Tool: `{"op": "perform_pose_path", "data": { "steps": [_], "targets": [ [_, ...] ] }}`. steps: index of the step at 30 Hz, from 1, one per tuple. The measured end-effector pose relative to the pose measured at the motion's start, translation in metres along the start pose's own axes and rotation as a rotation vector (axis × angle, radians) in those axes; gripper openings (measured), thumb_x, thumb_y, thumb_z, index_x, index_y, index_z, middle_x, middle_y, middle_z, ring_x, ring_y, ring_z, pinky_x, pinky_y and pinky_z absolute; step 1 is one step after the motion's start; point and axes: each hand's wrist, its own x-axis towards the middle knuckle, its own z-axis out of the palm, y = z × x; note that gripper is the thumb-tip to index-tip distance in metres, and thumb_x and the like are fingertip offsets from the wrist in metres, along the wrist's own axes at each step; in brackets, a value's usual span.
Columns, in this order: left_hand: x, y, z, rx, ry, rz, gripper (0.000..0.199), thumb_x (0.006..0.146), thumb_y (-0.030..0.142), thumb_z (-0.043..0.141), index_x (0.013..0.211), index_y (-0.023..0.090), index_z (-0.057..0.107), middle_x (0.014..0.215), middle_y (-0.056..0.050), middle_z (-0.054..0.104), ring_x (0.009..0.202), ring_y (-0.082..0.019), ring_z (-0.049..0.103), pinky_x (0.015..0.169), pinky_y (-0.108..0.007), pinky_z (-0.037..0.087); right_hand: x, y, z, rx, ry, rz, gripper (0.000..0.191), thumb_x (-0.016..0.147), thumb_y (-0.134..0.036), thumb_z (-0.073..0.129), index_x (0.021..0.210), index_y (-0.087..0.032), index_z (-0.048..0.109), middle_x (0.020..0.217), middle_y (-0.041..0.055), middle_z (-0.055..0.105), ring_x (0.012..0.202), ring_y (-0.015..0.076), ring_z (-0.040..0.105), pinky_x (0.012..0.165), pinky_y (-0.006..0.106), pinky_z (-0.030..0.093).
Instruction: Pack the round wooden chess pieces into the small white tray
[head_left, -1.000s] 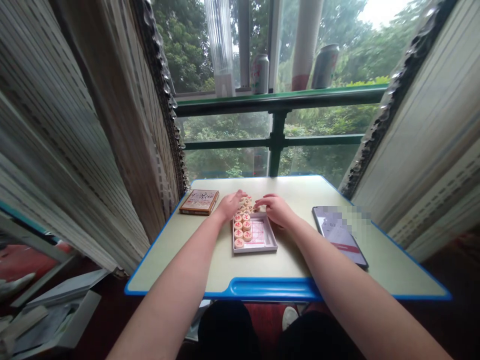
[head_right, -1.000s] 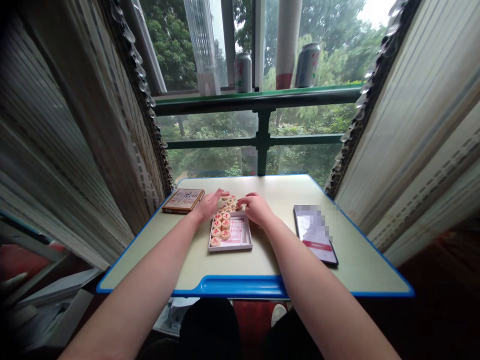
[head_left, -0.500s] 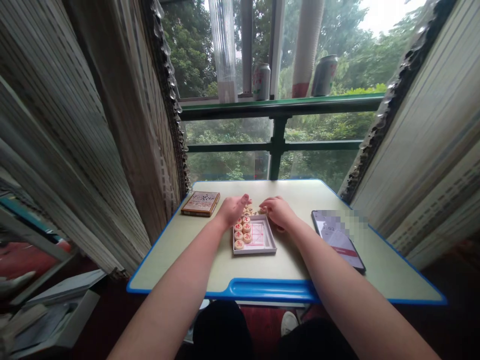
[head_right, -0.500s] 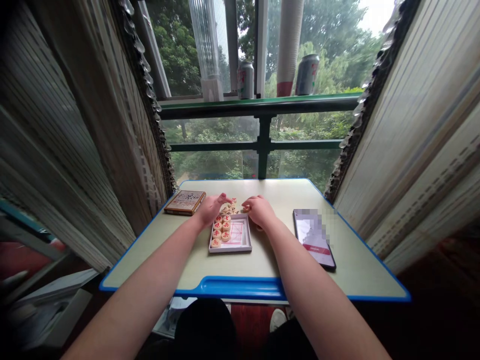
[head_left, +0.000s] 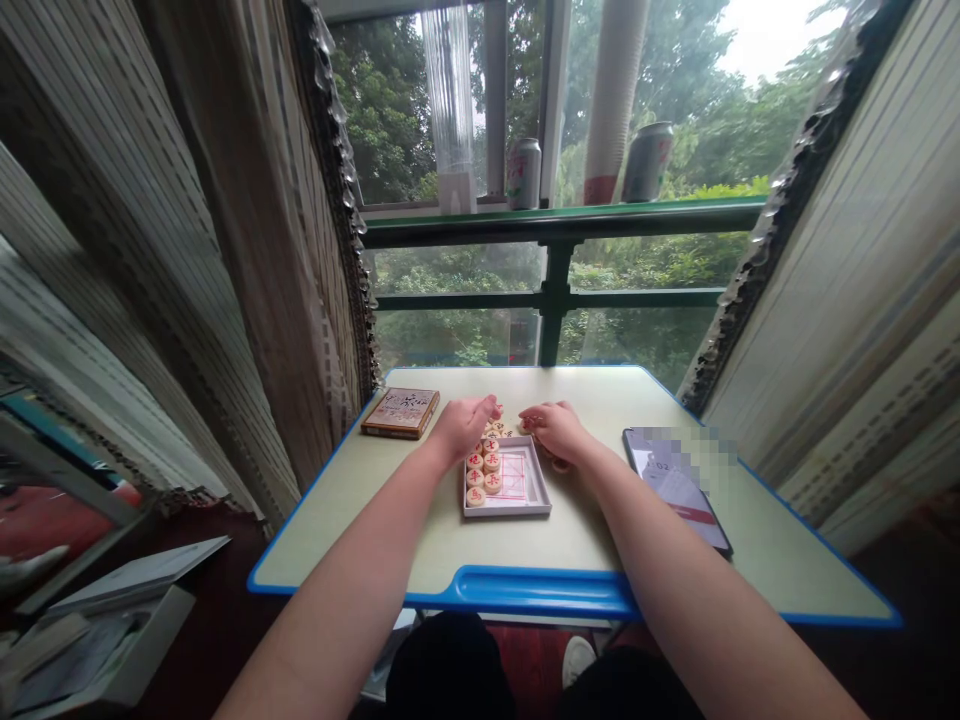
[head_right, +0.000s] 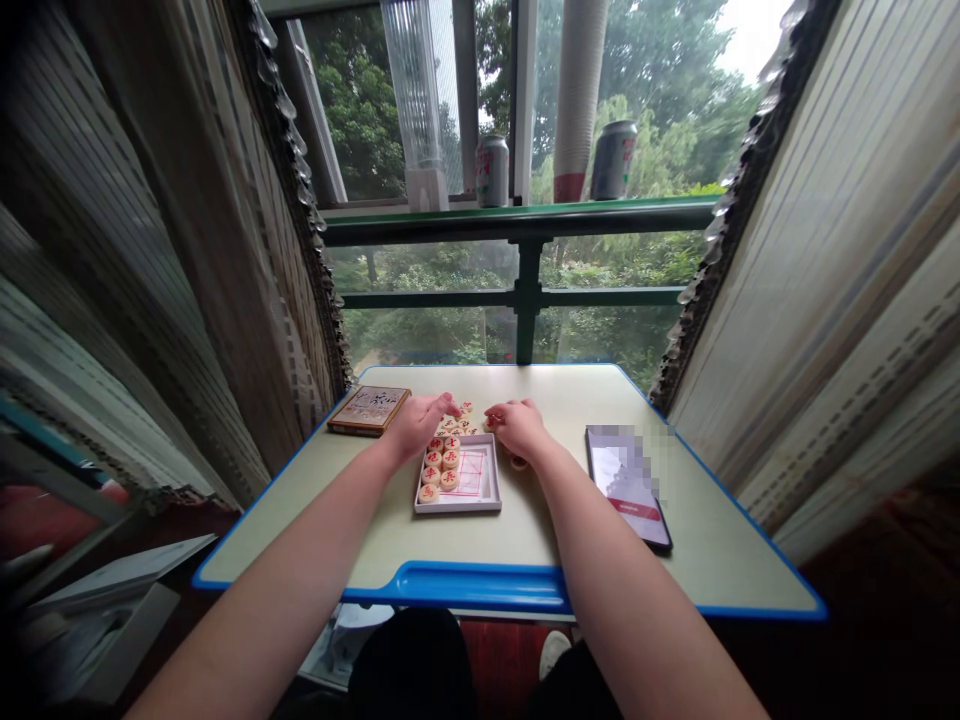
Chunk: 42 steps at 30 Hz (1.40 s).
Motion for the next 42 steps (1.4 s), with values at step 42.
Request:
{"op": "perform_pose_path", "data": {
  "steps": [42],
  "targets": [
    [-0.006, 0.023, -0.013, 0.101, 0.060, 0.303, 0.027, 0.079, 0.035, 0.063, 0.096, 0.015, 0.071, 0.086, -0.008, 0.071, 0.066, -0.013, 0.061, 0.066, -0.026, 0.050, -0.029, -0.035, -0.045, 0.986, -0.082, -0.116, 0.029, 0.062, -0.029, 0.075, 0.084, -0.015, 0.064, 0.085, 0.0054, 0.068, 0.080, 0.0165, 0.063, 0.077, 0.033, 0.050]
  ]
}}
